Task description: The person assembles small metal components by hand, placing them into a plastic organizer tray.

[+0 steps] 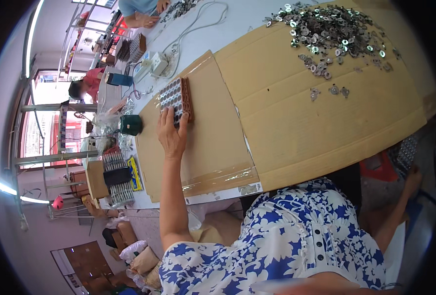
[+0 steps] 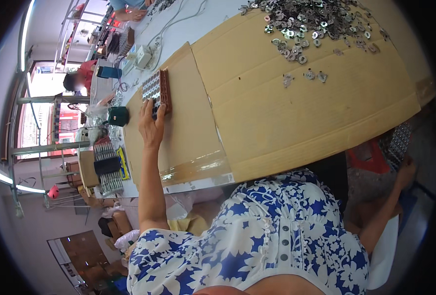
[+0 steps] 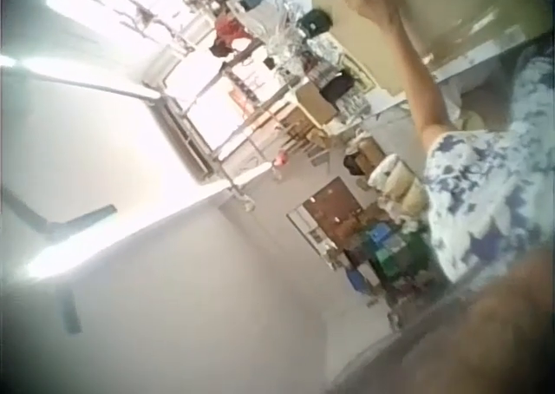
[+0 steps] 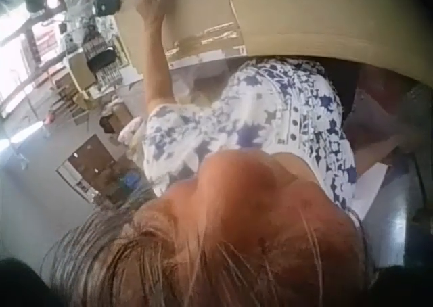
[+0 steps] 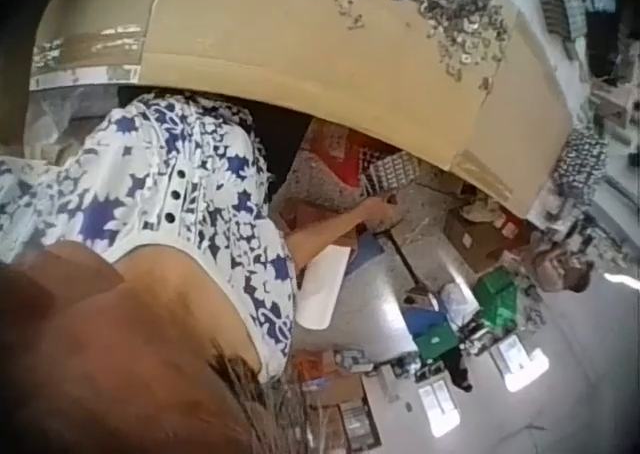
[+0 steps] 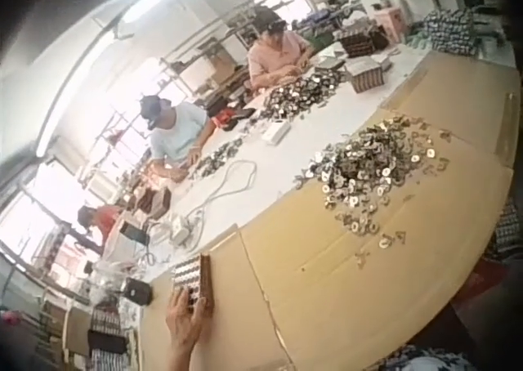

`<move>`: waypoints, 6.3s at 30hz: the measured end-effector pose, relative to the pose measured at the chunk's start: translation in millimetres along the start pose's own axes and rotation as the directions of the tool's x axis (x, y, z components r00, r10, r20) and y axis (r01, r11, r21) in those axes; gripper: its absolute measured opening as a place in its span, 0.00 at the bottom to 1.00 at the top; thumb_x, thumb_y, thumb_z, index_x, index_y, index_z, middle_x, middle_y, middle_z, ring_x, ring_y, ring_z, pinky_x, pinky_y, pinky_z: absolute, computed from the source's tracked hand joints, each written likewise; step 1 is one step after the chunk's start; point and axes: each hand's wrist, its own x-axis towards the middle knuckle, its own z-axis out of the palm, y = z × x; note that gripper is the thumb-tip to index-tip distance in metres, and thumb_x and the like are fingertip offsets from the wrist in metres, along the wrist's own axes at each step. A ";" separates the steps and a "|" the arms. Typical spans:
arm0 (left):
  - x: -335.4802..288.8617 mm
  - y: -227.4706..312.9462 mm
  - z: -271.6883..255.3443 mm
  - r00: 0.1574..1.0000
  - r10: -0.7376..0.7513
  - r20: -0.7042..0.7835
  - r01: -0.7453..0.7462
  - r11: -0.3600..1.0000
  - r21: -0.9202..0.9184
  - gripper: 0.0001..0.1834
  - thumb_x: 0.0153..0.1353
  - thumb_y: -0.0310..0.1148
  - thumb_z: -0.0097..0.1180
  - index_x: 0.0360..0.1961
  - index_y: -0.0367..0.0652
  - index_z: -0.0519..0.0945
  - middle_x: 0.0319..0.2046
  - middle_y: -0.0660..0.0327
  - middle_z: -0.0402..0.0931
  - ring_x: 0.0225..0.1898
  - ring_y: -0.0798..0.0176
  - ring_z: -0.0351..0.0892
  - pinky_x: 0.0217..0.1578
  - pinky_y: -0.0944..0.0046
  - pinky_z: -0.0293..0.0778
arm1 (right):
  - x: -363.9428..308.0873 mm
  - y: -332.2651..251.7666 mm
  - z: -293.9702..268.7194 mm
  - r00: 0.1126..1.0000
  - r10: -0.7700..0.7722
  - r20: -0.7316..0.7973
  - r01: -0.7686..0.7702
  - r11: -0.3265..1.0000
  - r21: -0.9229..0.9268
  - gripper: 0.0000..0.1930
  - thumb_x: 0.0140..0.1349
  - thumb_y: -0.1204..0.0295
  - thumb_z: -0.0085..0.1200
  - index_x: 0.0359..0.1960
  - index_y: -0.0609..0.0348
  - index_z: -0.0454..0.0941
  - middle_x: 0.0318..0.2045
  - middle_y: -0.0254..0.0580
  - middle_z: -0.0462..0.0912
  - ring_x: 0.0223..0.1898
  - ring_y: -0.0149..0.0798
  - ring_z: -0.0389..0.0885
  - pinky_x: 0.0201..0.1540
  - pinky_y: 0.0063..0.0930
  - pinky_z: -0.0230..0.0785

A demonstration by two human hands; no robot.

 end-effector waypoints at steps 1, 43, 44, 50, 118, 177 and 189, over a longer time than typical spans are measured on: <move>-4.5 -0.2 -1.3 1.000 0.021 -0.006 -0.021 1.000 0.010 0.23 0.73 0.39 0.72 0.62 0.36 0.87 0.67 0.43 0.84 0.70 0.36 0.80 0.72 0.42 0.73 | 2.8 -16.0 -8.7 0.999 -0.035 -0.031 0.036 0.998 0.041 0.27 0.82 0.51 0.59 0.63 0.65 0.89 0.58 0.59 0.92 0.59 0.50 0.91 0.64 0.44 0.77; 0.3 -55.4 0.8 0.572 -0.723 0.387 0.515 -0.051 -0.856 0.16 0.66 0.37 0.83 0.39 0.38 0.87 0.34 0.65 0.87 0.30 0.72 0.82 0.32 0.67 0.77 | -181.8 -595.0 -146.9 0.594 -0.795 -0.125 0.733 0.471 0.490 0.08 0.70 0.82 0.64 0.48 0.63 0.84 0.44 0.47 0.87 0.44 0.52 0.91 0.45 0.43 0.82; -1.7 -63.5 -1.3 0.621 -0.683 0.385 0.555 0.035 -0.831 0.17 0.66 0.37 0.84 0.41 0.38 0.87 0.35 0.65 0.87 0.30 0.72 0.82 0.32 0.67 0.77 | -181.7 -596.2 -147.3 0.601 -0.793 -0.102 0.715 0.475 0.512 0.07 0.70 0.82 0.65 0.48 0.63 0.84 0.43 0.46 0.87 0.43 0.52 0.91 0.45 0.42 0.82; 15.8 -83.5 1.9 0.711 -0.559 0.427 0.643 0.273 -0.715 0.14 0.68 0.36 0.81 0.39 0.37 0.89 0.33 0.68 0.86 0.31 0.76 0.79 0.34 0.71 0.72 | -180.8 -596.5 -151.8 0.610 -0.786 -0.097 0.686 0.463 0.561 0.07 0.69 0.83 0.66 0.46 0.63 0.84 0.41 0.44 0.87 0.38 0.47 0.91 0.40 0.39 0.80; -82.9 306.6 -13.3 0.647 0.759 0.070 -0.575 0.546 -0.610 0.43 0.59 0.56 0.75 0.69 0.35 0.84 0.73 0.41 0.77 0.68 0.40 0.79 0.66 0.39 0.72 | -193.4 -584.5 -192.6 0.640 -0.654 0.403 -0.018 0.512 0.859 0.05 0.76 0.82 0.62 0.49 0.66 0.87 0.34 0.31 0.88 0.32 0.22 0.86 0.33 0.16 0.78; -88.1 318.3 -15.9 0.609 0.788 0.089 -0.473 0.451 -0.757 0.34 0.66 0.49 0.69 0.62 0.30 0.87 0.71 0.40 0.72 0.81 0.34 0.63 0.77 0.10 0.51 | -225.1 -605.1 -189.6 0.531 -0.809 0.250 0.550 0.554 0.625 0.06 0.67 0.84 0.66 0.44 0.67 0.89 0.32 0.42 0.82 0.32 0.38 0.82 0.34 0.34 0.71; -81.6 316.8 -16.7 0.600 0.794 0.095 -0.469 0.445 -0.763 0.43 0.62 0.52 0.71 0.70 0.29 0.80 0.69 0.42 0.74 0.76 0.43 0.69 0.77 0.14 0.53 | -128.3 -583.8 -165.6 0.575 -0.816 -0.051 0.776 0.526 0.348 0.07 0.68 0.77 0.68 0.46 0.56 0.91 0.39 0.42 0.86 0.40 0.44 0.90 0.44 0.37 0.80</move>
